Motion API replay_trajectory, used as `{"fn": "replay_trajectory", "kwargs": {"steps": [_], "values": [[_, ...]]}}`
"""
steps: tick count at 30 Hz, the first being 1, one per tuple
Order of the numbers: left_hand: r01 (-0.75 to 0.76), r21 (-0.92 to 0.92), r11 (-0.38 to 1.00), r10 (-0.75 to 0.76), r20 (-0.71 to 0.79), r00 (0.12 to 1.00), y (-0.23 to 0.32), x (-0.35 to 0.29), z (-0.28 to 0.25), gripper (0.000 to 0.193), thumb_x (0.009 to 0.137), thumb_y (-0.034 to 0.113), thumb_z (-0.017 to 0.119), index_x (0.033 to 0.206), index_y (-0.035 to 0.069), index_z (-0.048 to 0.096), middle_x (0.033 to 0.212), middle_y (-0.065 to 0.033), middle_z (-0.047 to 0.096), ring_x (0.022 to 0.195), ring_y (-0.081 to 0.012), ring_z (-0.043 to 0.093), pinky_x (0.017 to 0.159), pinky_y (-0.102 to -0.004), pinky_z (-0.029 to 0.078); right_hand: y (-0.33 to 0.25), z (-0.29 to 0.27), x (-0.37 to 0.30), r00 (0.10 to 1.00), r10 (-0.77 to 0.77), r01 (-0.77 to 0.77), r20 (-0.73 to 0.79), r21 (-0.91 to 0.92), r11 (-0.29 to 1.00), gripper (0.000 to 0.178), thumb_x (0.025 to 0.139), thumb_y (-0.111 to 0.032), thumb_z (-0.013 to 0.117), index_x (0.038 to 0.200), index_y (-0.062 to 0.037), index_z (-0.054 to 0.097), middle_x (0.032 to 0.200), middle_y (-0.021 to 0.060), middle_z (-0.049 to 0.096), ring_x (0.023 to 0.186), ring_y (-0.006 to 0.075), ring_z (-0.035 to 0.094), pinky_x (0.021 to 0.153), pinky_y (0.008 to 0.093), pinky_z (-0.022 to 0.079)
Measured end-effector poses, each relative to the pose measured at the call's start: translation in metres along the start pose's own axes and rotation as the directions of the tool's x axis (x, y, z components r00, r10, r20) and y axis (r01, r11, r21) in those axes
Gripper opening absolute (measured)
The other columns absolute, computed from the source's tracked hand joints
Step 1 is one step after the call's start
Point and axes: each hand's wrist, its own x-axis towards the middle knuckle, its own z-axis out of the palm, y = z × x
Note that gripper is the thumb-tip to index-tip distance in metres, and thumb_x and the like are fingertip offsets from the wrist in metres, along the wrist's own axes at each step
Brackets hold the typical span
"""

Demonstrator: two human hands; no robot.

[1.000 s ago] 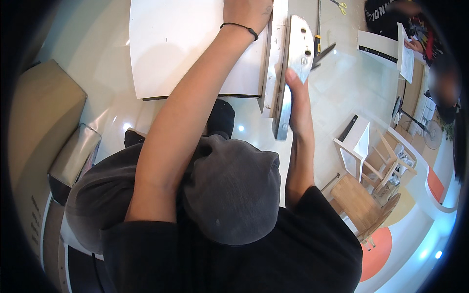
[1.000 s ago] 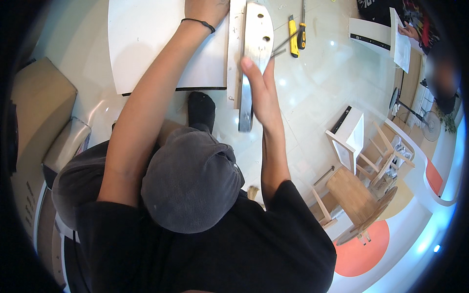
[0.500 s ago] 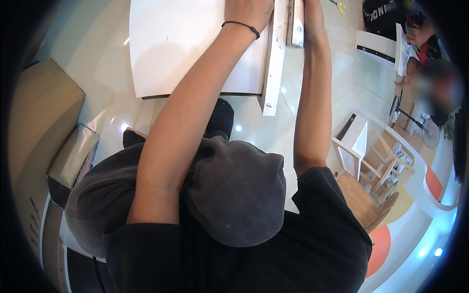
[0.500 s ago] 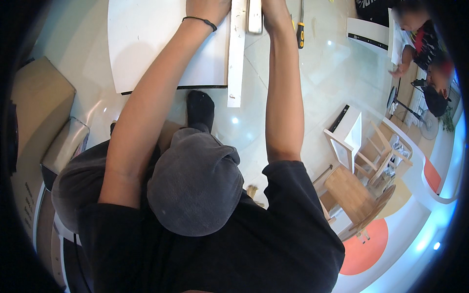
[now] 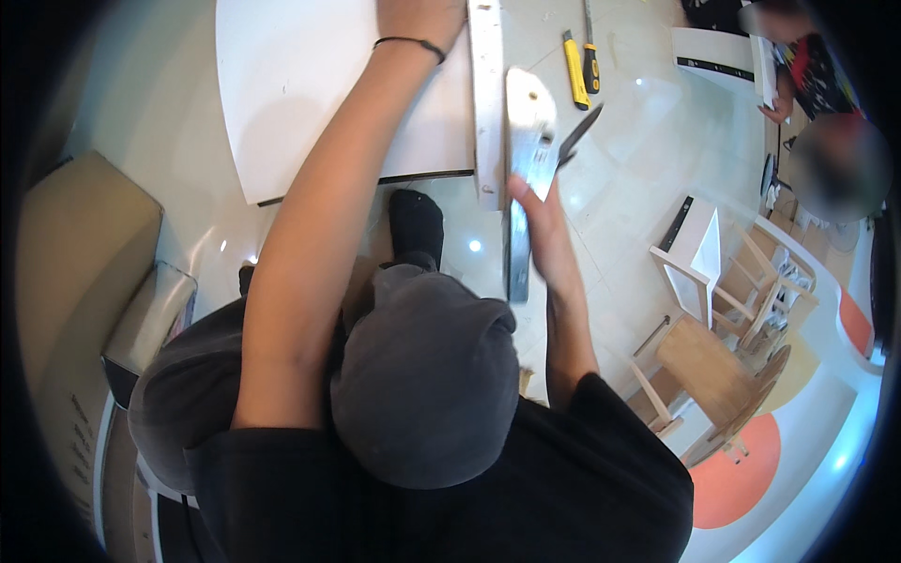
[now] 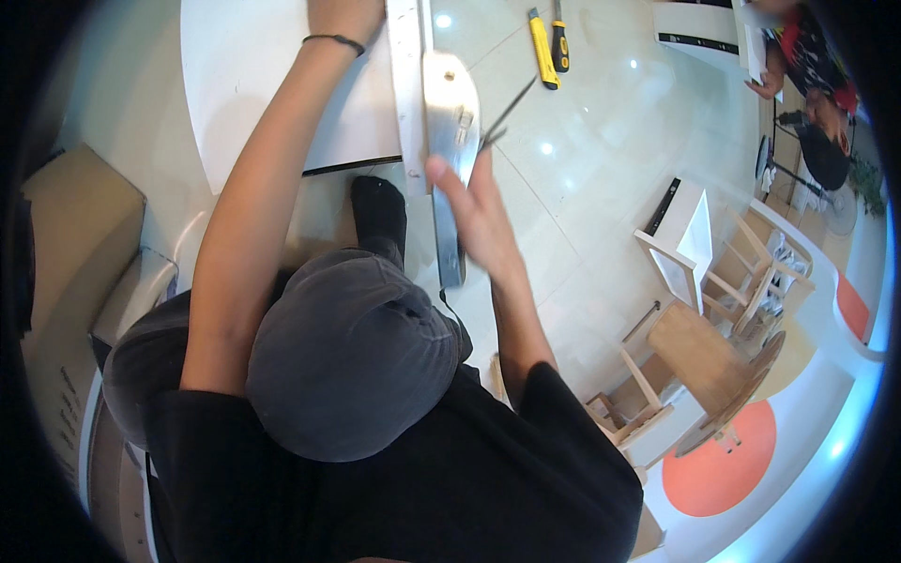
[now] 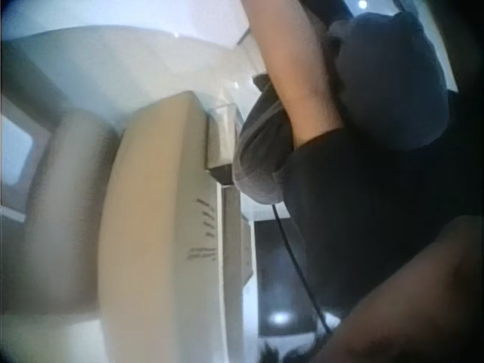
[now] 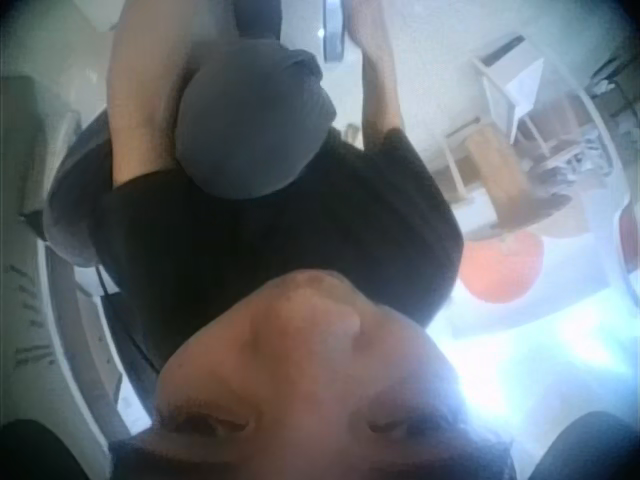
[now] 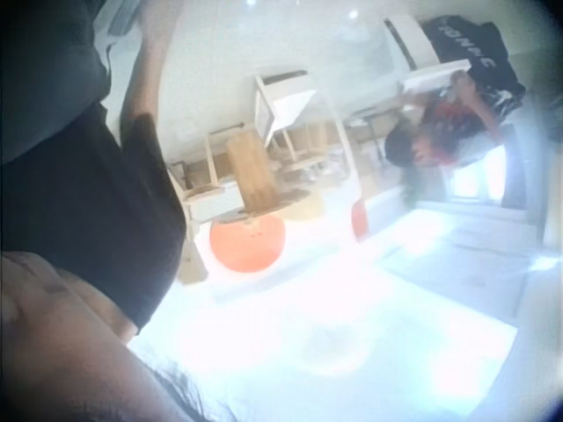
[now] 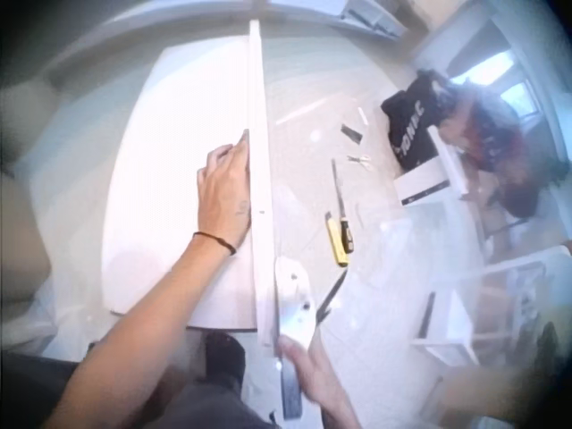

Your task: The person uses a utility knife to cut a white cable, then picks up a metal edge banding tool and repeatedly presses it along the edge of a white board to apply edge banding. Another person works on a separate board in the background.

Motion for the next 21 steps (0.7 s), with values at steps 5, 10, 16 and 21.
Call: {"fn": "replay_trajectory", "kwargs": {"steps": [5,10,16,21], "values": [[0.056,-0.157,0.986,-0.053,0.024,0.998,-0.006,0.01,-0.007,0.042,0.104,0.015,0.05,0.141,-0.002,0.057,0.12,-0.0239,0.067,0.12,-0.0371,0.058,0.105,-0.0443,0.045,0.027,-0.003,-0.044,0.989,0.144,-0.148,0.037,0.166,0.975,0.081,0.102,-0.05,0.054,0.156,0.0059,0.029,0.151,0.0249,0.046,0.143,0.0316,0.041,0.118,0.0406,0.03],[-0.006,-0.054,0.999,0.023,0.316,0.948,-0.004,0.012,-0.027,0.087,0.09,0.04,0.073,0.155,-0.005,0.036,0.146,-0.0286,0.05,0.139,-0.0406,0.043,0.117,-0.0478,0.035,0.043,-0.004,-0.032,0.996,0.086,-0.076,-0.028,0.264,0.961,0.08,0.102,-0.05,0.054,0.154,0.0064,0.031,0.148,0.0257,0.049,0.138,0.0316,0.047,0.115,0.0394,0.035],[-0.032,0.012,0.999,0.019,0.58,0.814,-0.001,0.022,-0.044,0.123,0.073,0.041,0.081,0.163,-0.002,0.008,0.162,-0.0316,0.024,0.149,-0.0471,0.025,0.124,-0.0539,0.022,0.033,-0.006,-0.017,0.998,-0.067,0.063,0.021,0.14,0.988,0.079,0.102,-0.05,0.055,0.15,0.0085,0.032,0.131,0.0312,0.061,0.123,0.0383,0.062,0.106,0.0417,0.044],[-0.069,-0.035,0.997,0.074,0.702,0.708,0.0,0.038,-0.06,0.134,0.069,0.045,0.084,0.162,-0.004,0.002,0.163,-0.0344,0.018,0.154,-0.0473,0.016,0.127,-0.0501,0.017,0.024,-0.006,-0.012,0.992,-0.114,0.11,0.058,0.071,0.991,0.078,0.101,-0.048,0.056,0.144,0.0132,0.032,0.12,0.0347,0.064,0.113,0.0455,0.066,0.097,0.0453,0.049]]}}
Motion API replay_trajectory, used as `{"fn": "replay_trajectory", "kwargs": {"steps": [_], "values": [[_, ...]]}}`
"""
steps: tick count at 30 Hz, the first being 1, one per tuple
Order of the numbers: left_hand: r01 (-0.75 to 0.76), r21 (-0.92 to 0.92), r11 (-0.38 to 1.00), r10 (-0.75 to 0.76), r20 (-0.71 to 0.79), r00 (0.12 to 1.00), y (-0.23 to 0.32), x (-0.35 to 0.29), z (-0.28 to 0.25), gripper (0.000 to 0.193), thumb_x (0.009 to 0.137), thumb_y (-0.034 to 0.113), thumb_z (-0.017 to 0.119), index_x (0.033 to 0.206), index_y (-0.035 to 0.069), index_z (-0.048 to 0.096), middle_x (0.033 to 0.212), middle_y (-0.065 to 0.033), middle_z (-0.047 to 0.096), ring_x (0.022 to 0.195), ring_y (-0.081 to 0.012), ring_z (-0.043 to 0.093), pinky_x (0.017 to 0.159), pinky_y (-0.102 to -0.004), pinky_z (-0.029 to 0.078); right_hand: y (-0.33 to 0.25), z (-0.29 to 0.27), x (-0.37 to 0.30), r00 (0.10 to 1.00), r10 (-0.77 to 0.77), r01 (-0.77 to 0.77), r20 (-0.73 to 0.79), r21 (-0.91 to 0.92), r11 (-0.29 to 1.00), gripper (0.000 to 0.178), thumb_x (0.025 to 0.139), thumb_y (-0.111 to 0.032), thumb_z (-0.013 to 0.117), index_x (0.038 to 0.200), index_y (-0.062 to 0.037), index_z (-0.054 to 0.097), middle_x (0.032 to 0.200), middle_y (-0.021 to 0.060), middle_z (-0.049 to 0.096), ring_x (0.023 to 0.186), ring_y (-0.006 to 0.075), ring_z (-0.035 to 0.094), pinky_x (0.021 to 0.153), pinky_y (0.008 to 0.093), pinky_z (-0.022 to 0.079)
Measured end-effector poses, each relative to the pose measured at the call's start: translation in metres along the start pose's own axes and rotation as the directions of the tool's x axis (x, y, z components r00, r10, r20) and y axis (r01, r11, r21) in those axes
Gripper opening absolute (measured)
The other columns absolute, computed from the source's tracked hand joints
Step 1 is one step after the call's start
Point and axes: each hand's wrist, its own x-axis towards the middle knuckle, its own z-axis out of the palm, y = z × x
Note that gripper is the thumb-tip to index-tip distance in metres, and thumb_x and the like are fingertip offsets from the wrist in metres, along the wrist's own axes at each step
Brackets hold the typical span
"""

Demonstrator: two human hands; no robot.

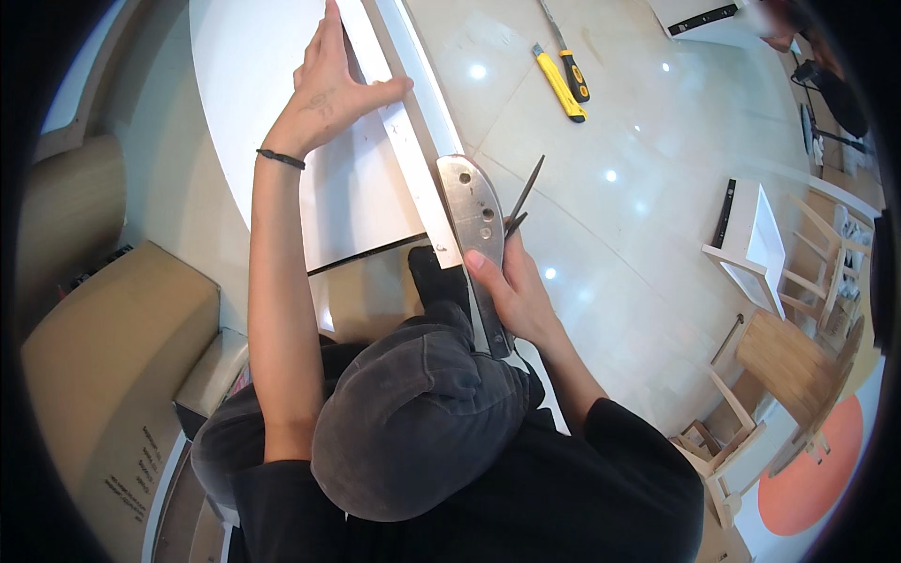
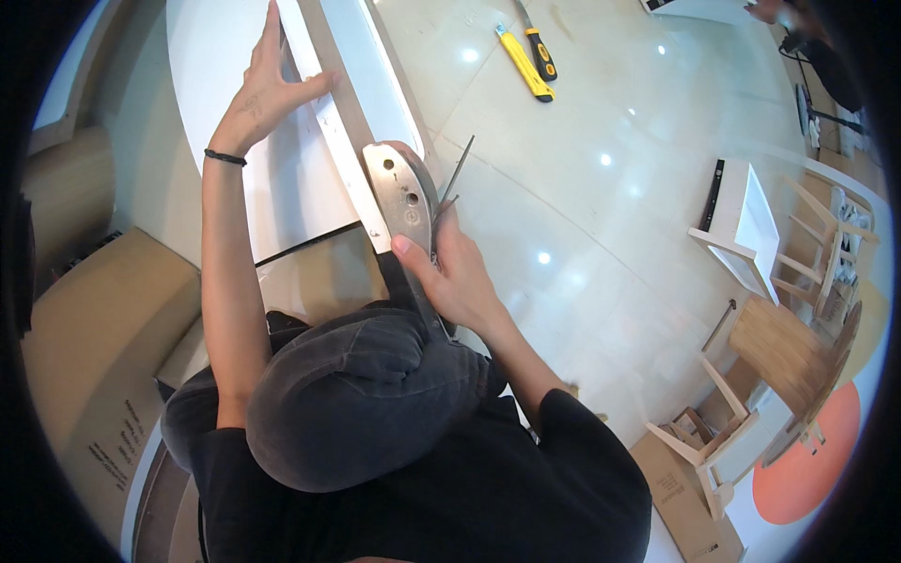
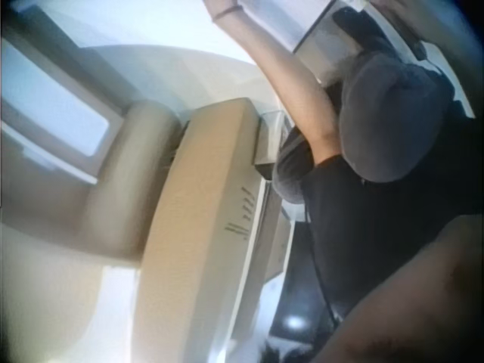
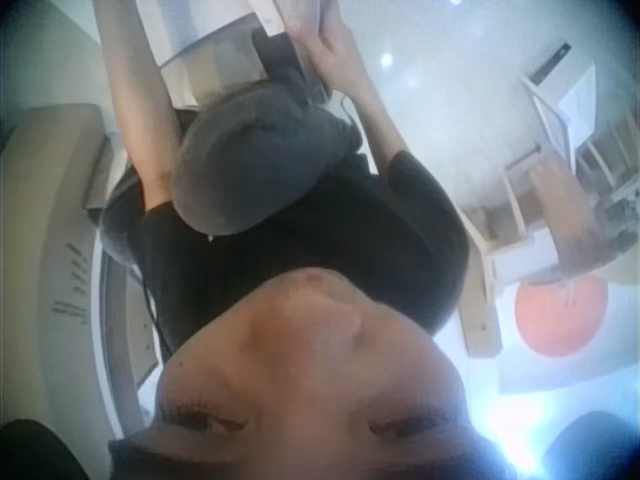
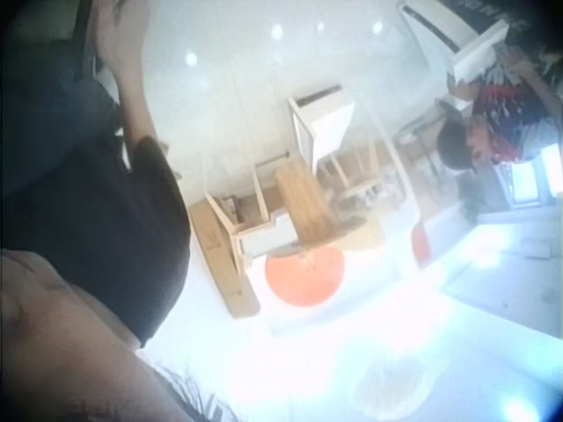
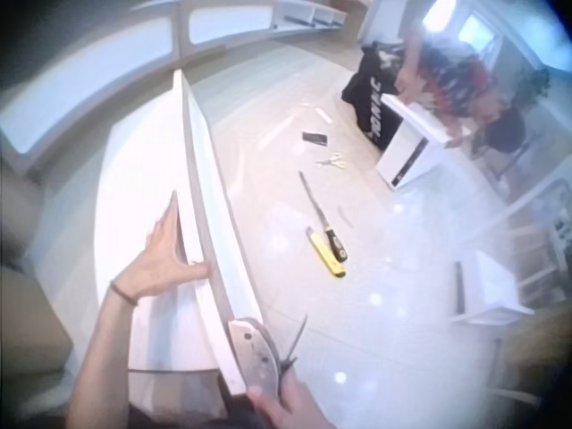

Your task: The person uses a utility knife to cut a white cable, then picks up a metal edge banding tool and repeatedly presses it along the edge of a white board to apply edge banding. Another person works on a separate board in the background.

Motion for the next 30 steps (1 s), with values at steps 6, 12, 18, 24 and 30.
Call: {"fn": "replay_trajectory", "kwargs": {"steps": [6,12,18,24,30], "values": [[-0.117,-0.138,0.983,0.13,0.088,0.988,0.012,-0.004,-0.012,0.139,0.07,0.044,0.087,0.159,-0.01,-0.005,0.164,-0.0373,0.01,0.156,-0.0451,0.009,0.128,-0.0465,0.014,-0.003,-0.006,0.003,0.998,0.037,-0.033,0.055,-0.069,0.997,0.08,0.099,-0.051,0.058,0.138,0.015,0.035,0.109,0.035,0.066,0.102,0.0481,0.067,0.089,0.0474,0.052],[-0.023,0.018,1.0,0.021,0.116,0.993,0.022,-0.012,-0.006,0.128,0.068,0.078,0.075,0.163,0.006,0.026,0.162,-0.0326,0.029,0.154,-0.0465,0.019,0.126,-0.0523,0.02,-0.011,-0.005,0.015,0.999,0.033,-0.031,0.038,-0.054,0.998,0.08,0.1,-0.053,0.057,0.138,0.0145,0.036,0.109,0.0352,0.066,0.104,0.0477,0.068,0.089,0.0478,0.052],[0.049,-0.303,0.952,-0.121,-0.226,0.967,0.001,-0.005,-0.003,0.082,0.094,0.019,0.063,0.159,-0.003,0.018,0.157,-0.0357,0.033,0.151,-0.0441,0.028,0.125,-0.0486,0.024,-0.023,0.002,0.055,0.997,-0.068,0.067,-0.021,-0.076,0.995,0.078,0.1,-0.053,0.057,0.143,0.0088,0.036,0.119,0.0344,0.065,0.111,0.0491,0.065,0.095,0.0476,0.051],[0.089,0.298,0.95,0.082,-0.516,0.853,-0.013,-0.007,0.05,0.051,0.096,0.009,0.048,0.146,0.001,0.05,0.155,-0.0188,0.048,0.146,-0.0396,0.04,0.119,-0.0553,0.028,-0.058,0.011,0.164,0.971,-0.22,0.22,-0.097,-0.013,0.975,0.079,0.097,-0.056,0.059,0.141,0.0083,0.044,0.13,0.0313,0.063,0.125,0.0415,0.06,0.107,0.0422,0.044],[0.085,0.228,0.97,0.055,-0.547,0.835,-0.015,-0.006,0.053,0.051,0.097,0.015,0.048,0.146,0.002,0.053,0.155,-0.0186,0.048,0.147,-0.0371,0.038,0.119,-0.0514,0.026,-0.064,0.009,0.183,0.968,-0.242,0.244,-0.067,0.036,0.969,0.079,0.099,-0.053,0.057,0.144,0.0094,0.042,0.141,0.0241,0.056,0.131,0.0296,0.053,0.112,0.0361,0.037]]}}
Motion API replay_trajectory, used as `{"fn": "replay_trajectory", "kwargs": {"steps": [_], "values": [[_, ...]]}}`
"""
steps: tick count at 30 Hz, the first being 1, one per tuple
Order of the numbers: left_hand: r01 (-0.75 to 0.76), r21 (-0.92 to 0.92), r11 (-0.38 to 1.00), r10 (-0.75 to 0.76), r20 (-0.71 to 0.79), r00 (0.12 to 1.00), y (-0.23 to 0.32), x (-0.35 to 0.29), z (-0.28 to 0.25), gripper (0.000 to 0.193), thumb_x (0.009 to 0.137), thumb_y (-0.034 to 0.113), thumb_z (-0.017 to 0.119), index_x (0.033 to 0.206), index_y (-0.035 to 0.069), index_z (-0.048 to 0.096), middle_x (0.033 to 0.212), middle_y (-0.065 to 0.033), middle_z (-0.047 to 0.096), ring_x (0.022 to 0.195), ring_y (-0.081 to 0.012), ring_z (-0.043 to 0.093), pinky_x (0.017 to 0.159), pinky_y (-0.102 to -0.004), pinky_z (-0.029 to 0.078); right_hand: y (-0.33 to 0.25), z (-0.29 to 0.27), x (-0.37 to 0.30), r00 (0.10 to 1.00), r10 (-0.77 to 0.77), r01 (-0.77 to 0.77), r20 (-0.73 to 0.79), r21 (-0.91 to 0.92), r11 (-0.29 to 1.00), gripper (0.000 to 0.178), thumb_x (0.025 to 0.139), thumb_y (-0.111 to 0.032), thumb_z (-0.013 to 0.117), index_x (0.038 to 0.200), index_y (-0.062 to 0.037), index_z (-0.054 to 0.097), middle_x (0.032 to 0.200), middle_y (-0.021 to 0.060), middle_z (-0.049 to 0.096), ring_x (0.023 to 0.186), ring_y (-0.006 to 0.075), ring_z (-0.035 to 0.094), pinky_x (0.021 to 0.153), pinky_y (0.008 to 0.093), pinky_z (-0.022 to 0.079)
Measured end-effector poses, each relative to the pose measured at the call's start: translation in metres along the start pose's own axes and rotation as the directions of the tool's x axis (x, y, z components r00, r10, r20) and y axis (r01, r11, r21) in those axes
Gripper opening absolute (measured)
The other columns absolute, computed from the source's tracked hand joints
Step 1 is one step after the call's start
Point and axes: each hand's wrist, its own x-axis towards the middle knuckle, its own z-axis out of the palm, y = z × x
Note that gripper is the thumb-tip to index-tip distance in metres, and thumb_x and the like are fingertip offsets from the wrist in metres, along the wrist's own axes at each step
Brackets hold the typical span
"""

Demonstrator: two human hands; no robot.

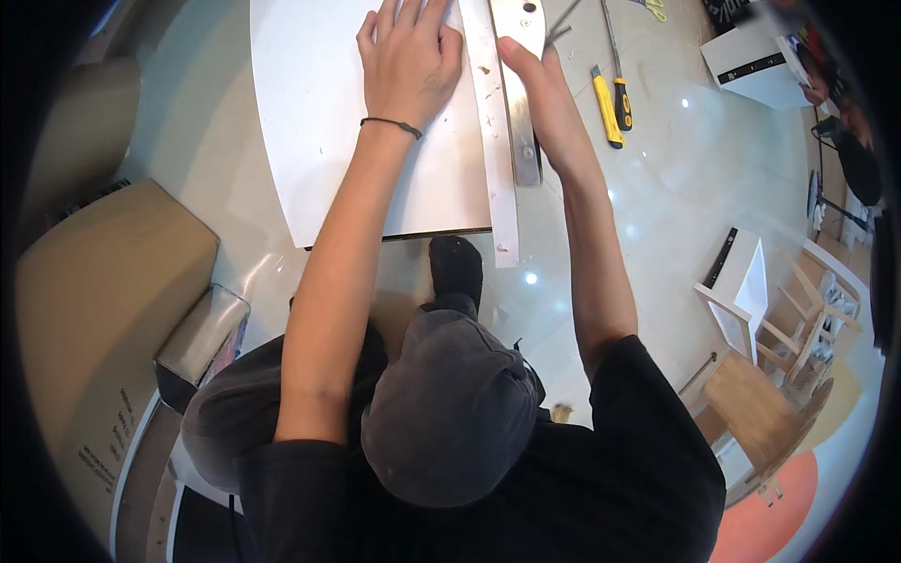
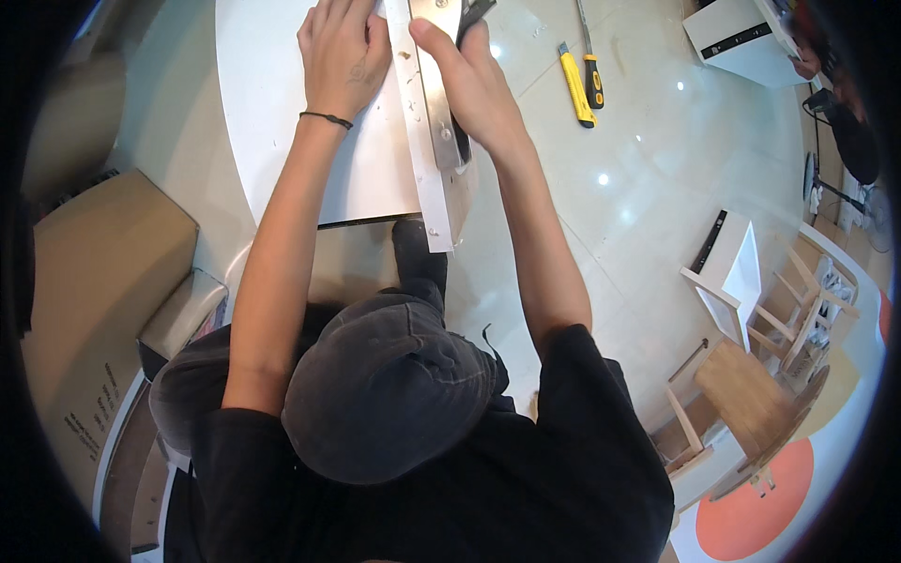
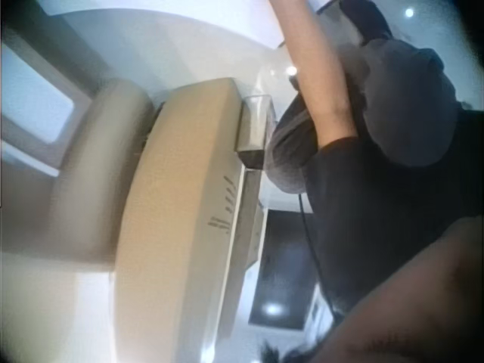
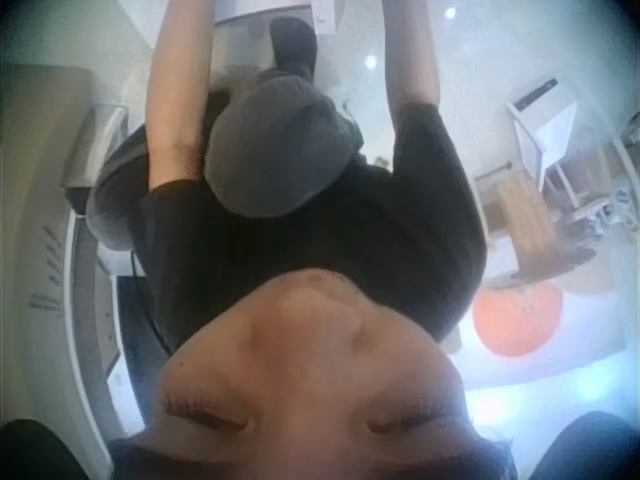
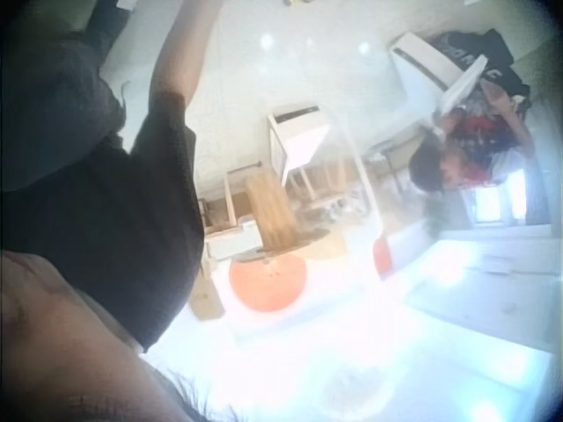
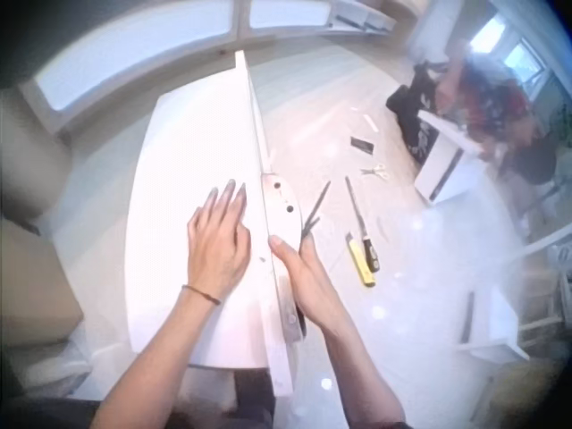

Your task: The person uses a utility knife to cut a white cable, then picks up a metal edge banding tool and repeatedly presses it along the edge of a white board to apply edge banding. Another person works on a separate board in the background.

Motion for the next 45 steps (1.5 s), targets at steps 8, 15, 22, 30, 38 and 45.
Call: {"fn": "replay_trajectory", "kwargs": {"steps": [8,15,22,30,38,45], "values": [[0.014,0.005,1.0,-0.014,-0.029,0.999,0.001,0.0,0.005,0.05,0.097,0.018,0.048,0.144,0.004,0.055,0.155,-0.0191,0.048,0.146,-0.0386,0.04,0.119,-0.0542,0.028,0.006,-0.01,-0.131,0.975,0.221,-0.221,0.016,-0.005,0.975,0.083,0.1,-0.053,0.056,0.152,0.0075,0.032,0.143,0.0252,0.052,0.134,0.0298,0.05,0.115,0.0366,0.034],[0.014,0.003,1.0,-0.013,-0.094,0.995,0.003,-0.001,0.008,0.055,0.095,0.017,0.05,0.149,0.007,0.05,0.154,-0.019,0.048,0.145,-0.0399,0.04,0.117,-0.0565,0.03,-0.003,-0.003,-0.114,0.981,0.194,-0.195,-0.029,-0.045,0.98,0.082,0.1,-0.054,0.054,0.155,0.0043,0.032,0.15,0.0241,0.048,0.141,0.0301,0.044,0.118,0.0383,0.03],[0.033,-0.055,0.998,-0.039,-0.105,0.994,0.003,-0.001,0.006,0.058,0.095,0.02,0.051,0.152,0.012,0.047,0.152,-0.0183,0.052,0.143,-0.0405,0.043,0.117,-0.0565,0.031,0.005,-0.004,-0.032,0.992,0.122,-0.123,-0.011,-0.083,0.989,0.069,0.098,-0.062,0.049,0.135,-0.0031,0.056,0.122,0.0126,0.065,0.116,0.0174,0.06,0.107,0.0308,0.038],[0.044,-0.054,0.998,-0.05,-0.116,0.992,0.005,0.0,0.006,0.058,0.095,0.02,0.05,0.153,0.011,0.047,0.151,-0.0188,0.052,0.143,-0.0402,0.043,0.117,-0.056,0.031,0.01,-0.012,-0.136,0.972,0.234,-0.235,-0.012,-0.041,0.971,0.084,0.099,-0.053,0.055,0.158,0.0012,0.032,0.155,0.0179,0.044,0.147,0.0264,0.038,0.122,0.0378,0.024],[0.033,-0.061,0.998,-0.041,-0.134,0.99,0.004,-0.001,0.01,0.059,0.095,0.021,0.051,0.153,0.011,0.046,0.151,-0.0193,0.053,0.143,-0.0398,0.043,0.118,-0.0563,0.031,0.009,-0.009,-0.106,0.995,0.081,-0.088,-0.061,-0.117,0.989,0.082,0.1,-0.055,0.053,0.157,0.0003,0.034,0.154,0.0146,0.046,0.145,0.0241,0.039,0.122,0.0379,0.023],[0.034,-0.066,0.997,-0.042,-0.122,0.992,0.002,0.0,0.011,0.059,0.095,0.022,0.05,0.153,0.011,0.046,0.151,-0.0186,0.052,0.143,-0.039,0.042,0.117,-0.0564,0.031,0.001,-0.012,-0.087,0.998,0.061,-0.056,0.025,-0.17,0.984,0.091,0.096,-0.063,0.053,0.156,0.0024,0.032,0.15,0.025,0.046,0.142,0.0348,0.042,0.119,0.0445,0.029]]}}
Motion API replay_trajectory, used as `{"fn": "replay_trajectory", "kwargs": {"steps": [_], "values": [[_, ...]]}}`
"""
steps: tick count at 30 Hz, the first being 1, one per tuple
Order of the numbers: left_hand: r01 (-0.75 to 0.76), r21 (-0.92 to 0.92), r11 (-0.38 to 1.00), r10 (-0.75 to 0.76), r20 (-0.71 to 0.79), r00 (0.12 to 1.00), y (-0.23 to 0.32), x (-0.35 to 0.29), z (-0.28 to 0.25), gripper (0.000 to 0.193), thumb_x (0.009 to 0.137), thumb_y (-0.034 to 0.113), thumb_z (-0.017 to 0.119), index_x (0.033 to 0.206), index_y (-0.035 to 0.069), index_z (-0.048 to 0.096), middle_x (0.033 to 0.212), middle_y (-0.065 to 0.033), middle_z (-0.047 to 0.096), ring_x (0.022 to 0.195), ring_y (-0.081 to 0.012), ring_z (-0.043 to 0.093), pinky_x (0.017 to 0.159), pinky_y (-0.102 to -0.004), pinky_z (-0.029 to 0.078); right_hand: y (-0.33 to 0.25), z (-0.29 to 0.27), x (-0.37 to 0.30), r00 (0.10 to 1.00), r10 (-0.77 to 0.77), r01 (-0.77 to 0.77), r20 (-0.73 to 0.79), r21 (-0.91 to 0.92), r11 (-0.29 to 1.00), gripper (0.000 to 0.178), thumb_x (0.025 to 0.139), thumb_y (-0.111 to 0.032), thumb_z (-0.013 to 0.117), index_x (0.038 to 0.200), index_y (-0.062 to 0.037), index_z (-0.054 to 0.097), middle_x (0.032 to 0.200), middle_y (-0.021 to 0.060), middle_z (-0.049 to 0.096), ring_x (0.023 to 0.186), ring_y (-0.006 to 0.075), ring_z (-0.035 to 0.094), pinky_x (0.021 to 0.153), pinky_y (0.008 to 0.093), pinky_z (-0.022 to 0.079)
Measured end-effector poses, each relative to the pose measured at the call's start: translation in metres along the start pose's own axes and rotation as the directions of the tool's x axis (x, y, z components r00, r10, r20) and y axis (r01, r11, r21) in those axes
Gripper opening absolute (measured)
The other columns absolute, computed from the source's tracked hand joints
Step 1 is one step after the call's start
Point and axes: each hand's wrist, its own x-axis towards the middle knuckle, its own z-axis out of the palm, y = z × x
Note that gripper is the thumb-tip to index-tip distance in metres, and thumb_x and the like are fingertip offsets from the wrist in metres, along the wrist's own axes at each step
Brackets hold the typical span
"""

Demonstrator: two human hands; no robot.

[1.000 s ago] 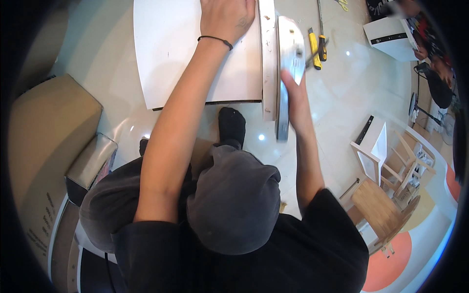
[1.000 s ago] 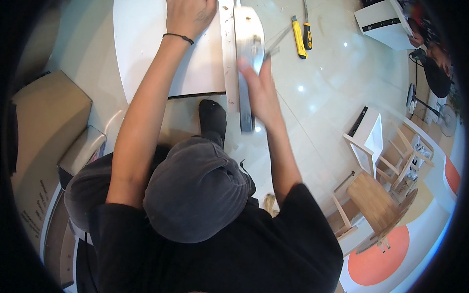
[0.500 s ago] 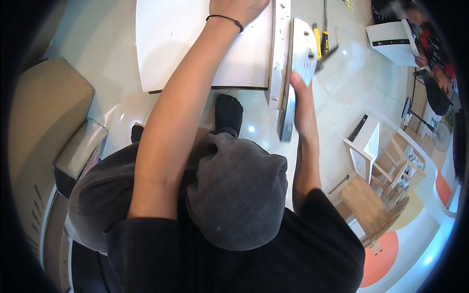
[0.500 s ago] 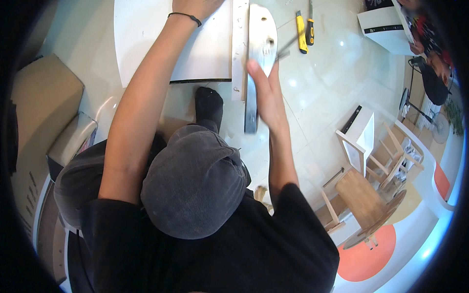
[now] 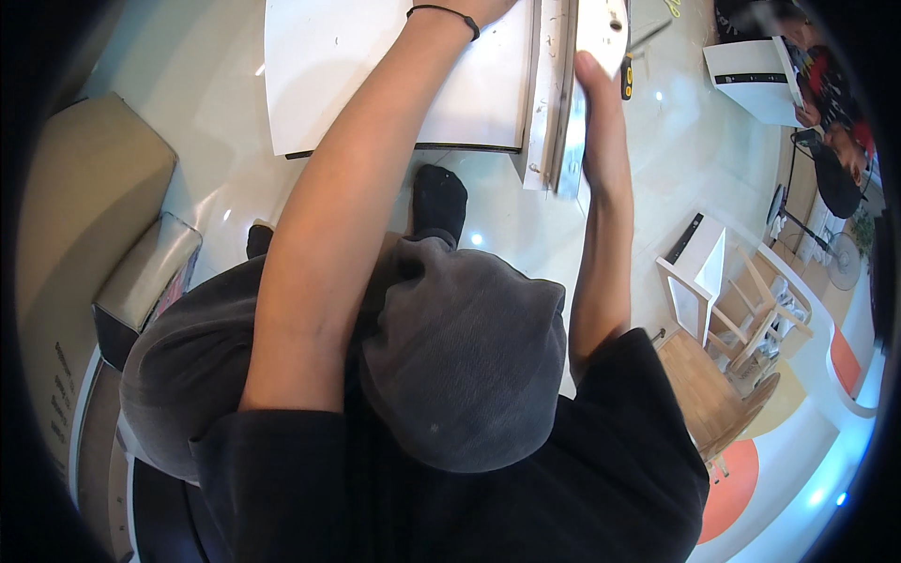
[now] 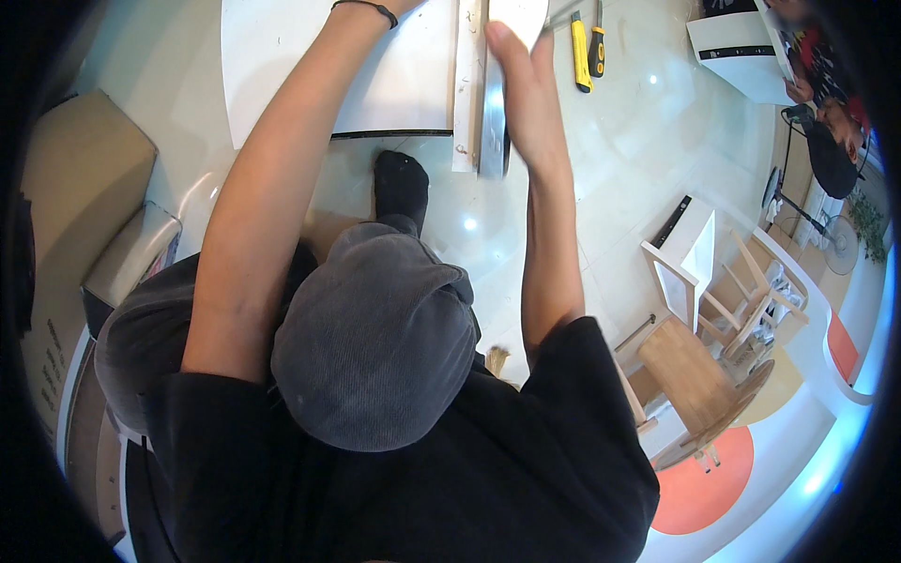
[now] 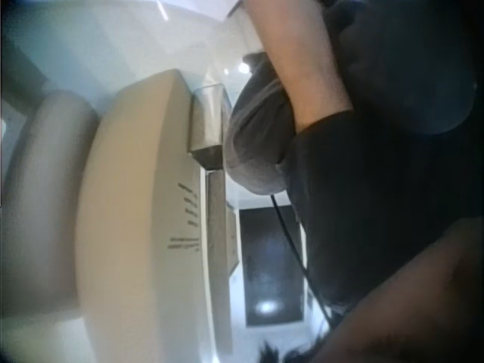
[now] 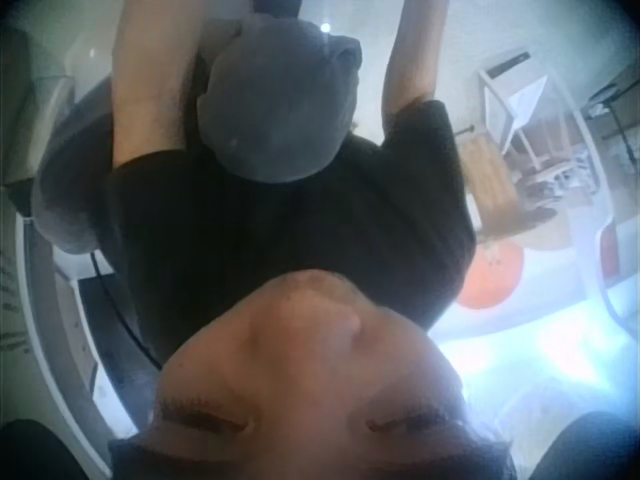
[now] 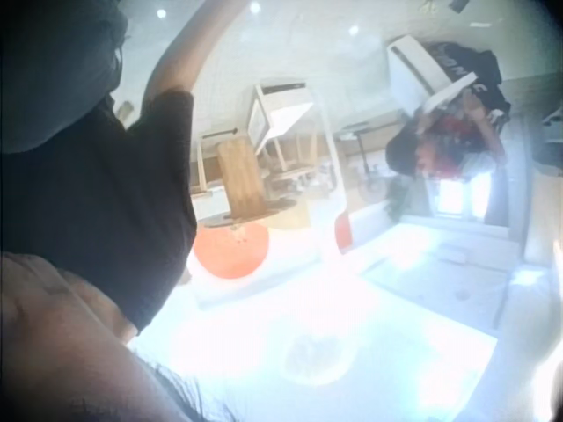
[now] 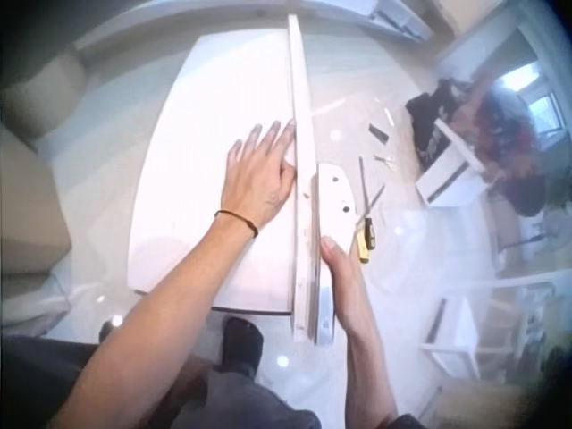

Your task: The person uses a utility knife to cut a white cable, then picks up a metal edge banding tool and repeatedly presses it along the edge of a white board to apply edge banding. Another person works on a separate board in the background.

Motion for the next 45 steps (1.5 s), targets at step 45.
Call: {"fn": "replay_trajectory", "kwargs": {"steps": [45], "values": [[0.039,0.038,0.999,-0.039,0.012,0.999,0.002,-0.001,-0.001,0.055,0.098,0.022,0.049,0.151,0.01,0.049,0.153,-0.0177,0.05,0.145,-0.0381,0.04,0.12,-0.0543,0.03,0.023,-0.001,-0.112,0.967,0.256,-0.256,0.013,-0.009,0.967,0.084,0.102,-0.048,0.051,0.16,0.0052,0.022,0.158,0.023,0.039,0.149,0.0305,0.034,0.123,0.0403,0.022]]}}
